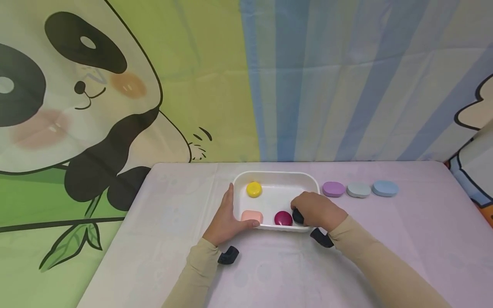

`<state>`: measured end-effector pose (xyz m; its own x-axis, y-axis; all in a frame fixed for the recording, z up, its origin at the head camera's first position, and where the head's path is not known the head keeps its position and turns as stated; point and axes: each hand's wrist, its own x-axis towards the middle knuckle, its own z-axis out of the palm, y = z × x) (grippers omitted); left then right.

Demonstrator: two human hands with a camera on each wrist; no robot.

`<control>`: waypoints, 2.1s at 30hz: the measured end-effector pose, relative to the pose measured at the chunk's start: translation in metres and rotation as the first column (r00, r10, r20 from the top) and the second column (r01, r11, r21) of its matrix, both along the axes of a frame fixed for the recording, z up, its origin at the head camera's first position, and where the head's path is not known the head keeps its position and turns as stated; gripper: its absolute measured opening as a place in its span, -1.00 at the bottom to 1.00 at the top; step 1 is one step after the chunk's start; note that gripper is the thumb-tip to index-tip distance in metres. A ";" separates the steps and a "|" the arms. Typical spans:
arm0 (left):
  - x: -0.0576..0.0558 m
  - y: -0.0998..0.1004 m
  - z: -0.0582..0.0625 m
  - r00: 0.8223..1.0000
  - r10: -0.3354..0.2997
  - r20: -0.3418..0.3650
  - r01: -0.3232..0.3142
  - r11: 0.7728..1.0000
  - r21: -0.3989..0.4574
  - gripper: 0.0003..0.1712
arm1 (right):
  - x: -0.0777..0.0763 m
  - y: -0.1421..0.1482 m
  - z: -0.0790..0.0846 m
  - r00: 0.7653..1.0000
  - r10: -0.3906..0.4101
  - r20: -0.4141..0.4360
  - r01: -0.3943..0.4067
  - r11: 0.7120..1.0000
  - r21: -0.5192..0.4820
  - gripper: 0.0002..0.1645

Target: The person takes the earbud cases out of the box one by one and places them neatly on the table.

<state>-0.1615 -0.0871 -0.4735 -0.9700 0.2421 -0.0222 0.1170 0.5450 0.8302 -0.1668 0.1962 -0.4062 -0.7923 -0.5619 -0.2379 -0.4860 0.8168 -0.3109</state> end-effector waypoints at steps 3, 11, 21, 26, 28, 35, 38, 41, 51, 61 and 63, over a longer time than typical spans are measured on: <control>0.000 0.000 0.000 1.000 0.000 -0.002 0.000 1.000 0.004 0.61 | 0.000 0.000 -0.002 1.000 0.016 -0.024 -0.016 1.000 -0.002 -0.59; 0.001 0.000 0.000 1.000 0.001 0.011 -0.001 1.000 0.005 0.63 | 0.002 0.002 -0.005 0.991 0.043 -0.124 -0.042 0.999 0.008 -0.49; -0.001 -0.001 -0.004 1.000 0.011 0.005 -0.011 1.000 -0.008 0.64 | 0.008 0.005 -0.004 0.978 -0.017 -0.207 0.001 0.997 -0.079 -0.44; 0.000 -0.001 -0.004 1.000 0.006 0.007 -0.006 1.000 0.001 0.63 | 0.014 0.009 -0.003 0.972 -0.081 -0.219 0.055 0.991 -0.122 -0.42; 0.000 -0.001 -0.003 1.000 0.006 0.009 -0.006 1.000 0.004 0.63 | 0.015 0.010 -0.001 0.970 -0.098 -0.223 0.069 0.988 -0.135 -0.41; 0.001 -0.001 -0.001 1.000 0.005 0.008 -0.005 1.000 0.004 0.62 | 0.022 0.014 0.004 0.955 -0.109 -0.275 0.064 0.984 -0.169 -0.38; 0.001 0.000 0.000 1.000 0.001 0.000 -0.001 1.000 -0.001 0.62 | 0.025 0.015 0.007 0.949 -0.125 -0.291 0.075 0.981 -0.177 -0.37; 0.002 0.000 0.000 1.000 -0.001 -0.005 0.000 1.000 -0.008 0.62 | 0.028 0.017 0.008 0.944 -0.145 -0.296 0.091 0.978 -0.188 -0.35; 0.001 0.001 0.001 1.000 0.005 -0.005 -0.005 1.000 -0.017 0.62 | 0.035 0.026 0.007 0.928 -0.212 -0.307 0.146 0.963 -0.225 -0.29; 0.002 0.000 0.000 1.000 0.007 -0.004 -0.007 1.000 -0.021 0.61 | 0.044 0.036 0.014 0.911 -0.281 -0.303 0.199 0.941 -0.273 -0.30; 0.003 0.000 0.000 1.000 0.008 -0.005 -0.008 1.000 -0.024 0.61 | 0.046 0.039 0.016 0.908 -0.291 -0.301 0.208 0.937 -0.281 -0.30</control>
